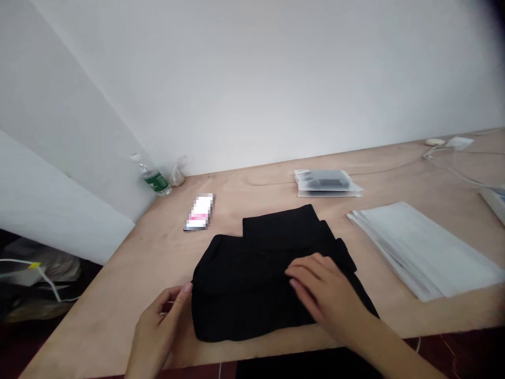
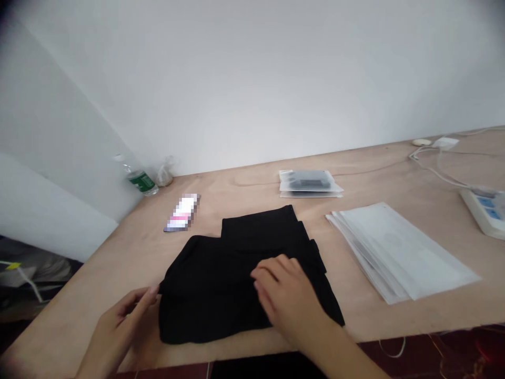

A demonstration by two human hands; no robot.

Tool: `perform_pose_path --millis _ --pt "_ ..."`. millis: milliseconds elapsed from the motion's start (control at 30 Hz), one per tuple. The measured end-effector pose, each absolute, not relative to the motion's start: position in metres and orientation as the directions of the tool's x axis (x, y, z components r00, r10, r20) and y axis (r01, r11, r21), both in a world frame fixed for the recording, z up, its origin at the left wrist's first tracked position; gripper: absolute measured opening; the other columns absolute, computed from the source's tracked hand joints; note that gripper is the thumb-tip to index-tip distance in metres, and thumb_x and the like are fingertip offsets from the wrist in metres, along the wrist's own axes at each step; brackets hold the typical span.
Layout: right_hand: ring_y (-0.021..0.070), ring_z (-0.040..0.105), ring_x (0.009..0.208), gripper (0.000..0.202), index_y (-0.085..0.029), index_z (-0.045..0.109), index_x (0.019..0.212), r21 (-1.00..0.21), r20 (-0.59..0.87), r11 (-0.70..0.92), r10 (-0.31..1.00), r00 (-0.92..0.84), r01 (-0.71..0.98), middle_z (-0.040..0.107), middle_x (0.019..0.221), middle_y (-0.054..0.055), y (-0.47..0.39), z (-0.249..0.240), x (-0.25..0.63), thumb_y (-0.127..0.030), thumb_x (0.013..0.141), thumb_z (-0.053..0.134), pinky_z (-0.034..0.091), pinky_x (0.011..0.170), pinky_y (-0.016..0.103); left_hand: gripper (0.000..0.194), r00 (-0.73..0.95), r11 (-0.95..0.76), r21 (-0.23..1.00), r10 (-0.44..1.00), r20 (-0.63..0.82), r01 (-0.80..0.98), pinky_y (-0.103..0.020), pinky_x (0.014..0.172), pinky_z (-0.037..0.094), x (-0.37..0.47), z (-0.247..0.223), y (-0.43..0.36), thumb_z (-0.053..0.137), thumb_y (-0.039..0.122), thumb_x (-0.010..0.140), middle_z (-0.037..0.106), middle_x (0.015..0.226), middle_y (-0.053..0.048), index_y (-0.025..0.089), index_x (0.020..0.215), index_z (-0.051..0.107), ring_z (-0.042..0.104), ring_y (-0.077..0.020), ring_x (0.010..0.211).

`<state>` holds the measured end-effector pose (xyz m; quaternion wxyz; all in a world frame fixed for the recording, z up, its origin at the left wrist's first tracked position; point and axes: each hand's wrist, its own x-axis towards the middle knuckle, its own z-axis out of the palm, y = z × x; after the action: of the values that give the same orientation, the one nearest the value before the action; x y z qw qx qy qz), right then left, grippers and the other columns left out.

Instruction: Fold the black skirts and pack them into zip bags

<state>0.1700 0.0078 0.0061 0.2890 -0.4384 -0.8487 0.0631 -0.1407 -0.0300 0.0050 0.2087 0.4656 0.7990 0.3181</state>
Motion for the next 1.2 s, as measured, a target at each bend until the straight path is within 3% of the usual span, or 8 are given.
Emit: perform_pose_path --millis 200,433,600,700,867,933,1033,1200 --pt "0.0247 0.051 0.100 0.033 -0.024 0.051 0.118 -0.307 0.263 0.612 0.790 -0.553 0.729 0.055 0.121 0.004 0.007 -0.004 0.123 -0.022 0.086 0.045 0.042 0.080 0.043 0.041 -0.480 0.328 0.811 0.875 -0.067 0.485 -0.027 0.059 0.046 -0.136 0.000 -0.024 0.066 0.055 0.059 0.064 0.065 -0.002 0.016 0.072 0.064 0.058 -0.0187 0.063" --pt "0.0282 0.050 0.102 0.036 -0.028 0.051 0.120 -0.413 0.246 0.534 0.845 -0.474 0.738 0.056 0.120 0.004 0.006 -0.006 0.116 -0.025 0.083 0.049 0.042 0.080 0.047 0.028 -0.514 0.226 0.701 0.827 0.229 0.676 -0.023 0.047 0.041 -0.082 0.039 -0.014 0.058 0.048 0.073 0.058 0.059 0.003 0.021 0.080 0.057 0.052 -0.0133 0.050" --pt "0.0190 0.060 0.086 0.030 -0.026 0.051 0.115 -0.854 0.176 0.234 0.970 -0.166 0.465 0.067 0.098 0.003 0.012 -0.002 0.126 -0.031 0.091 0.033 0.046 0.076 0.035 0.010 -0.042 -0.208 0.513 0.900 0.433 0.833 -0.029 0.066 0.048 -0.017 0.029 -0.008 0.049 0.026 0.083 0.066 0.100 -0.003 0.023 0.091 0.054 0.062 -0.0155 0.074" --pt "0.0176 0.062 0.070 0.031 -0.024 0.048 0.115 -0.932 0.094 0.106 0.994 -0.052 0.348 0.068 0.081 0.002 0.022 -0.005 0.132 -0.036 0.088 0.040 0.046 0.063 0.029 0.017 0.231 -0.379 0.344 0.887 0.399 0.859 -0.033 0.065 0.046 0.003 0.016 -0.008 0.047 0.013 0.083 0.066 0.103 -0.003 0.023 0.092 0.057 0.060 -0.0188 0.079" --pt "0.0172 0.060 0.065 0.031 -0.023 0.047 0.112 -0.848 0.150 0.147 0.988 -0.036 0.510 0.066 0.074 -0.001 0.033 -0.009 0.138 -0.023 0.081 0.046 0.042 0.061 0.029 0.014 0.279 -0.450 0.394 0.864 0.418 0.802 -0.035 0.071 0.046 -0.004 0.007 -0.019 0.051 0.014 0.081 0.065 0.105 -0.003 0.024 0.089 0.058 0.058 -0.0194 0.087" --pt "0.0175 0.059 0.065 0.032 -0.023 0.047 0.113 -0.773 0.206 0.180 0.978 -0.027 0.608 0.065 0.075 0.000 0.033 -0.010 0.141 -0.020 0.081 0.043 0.041 0.064 0.030 0.012 0.079 -0.334 0.489 0.879 0.471 0.805 -0.036 0.074 0.046 -0.013 0.008 -0.022 0.053 0.024 0.082 0.064 0.103 -0.005 0.023 0.094 0.057 0.058 -0.0195 0.088" --pt "0.0194 0.059 0.068 0.031 -0.021 0.050 0.112 -0.596 0.293 0.206 0.956 -0.029 0.776 0.065 0.075 0.002 0.032 -0.012 0.143 -0.018 0.082 0.042 0.038 0.068 0.034 0.034 -0.231 0.005 0.572 0.918 0.322 0.820 -0.037 0.067 0.048 -0.021 0.009 -0.020 0.051 0.042 0.081 0.063 0.094 -0.007 0.022 0.109 0.052 0.060 -0.0207 0.075" --pt "0.0211 0.058 0.073 0.023 -0.023 0.057 0.099 -0.414 0.363 0.290 0.922 -0.135 0.863 0.065 0.076 0.003 0.032 -0.018 0.141 -0.016 0.080 0.046 0.033 0.066 0.033 0.059 -0.294 0.187 0.558 0.950 0.107 0.808 -0.046 0.071 0.046 -0.009 0.003 -0.001 0.049 0.052 0.078 0.064 0.087 -0.011 0.017 0.124 0.042 0.063 -0.0296 0.082"
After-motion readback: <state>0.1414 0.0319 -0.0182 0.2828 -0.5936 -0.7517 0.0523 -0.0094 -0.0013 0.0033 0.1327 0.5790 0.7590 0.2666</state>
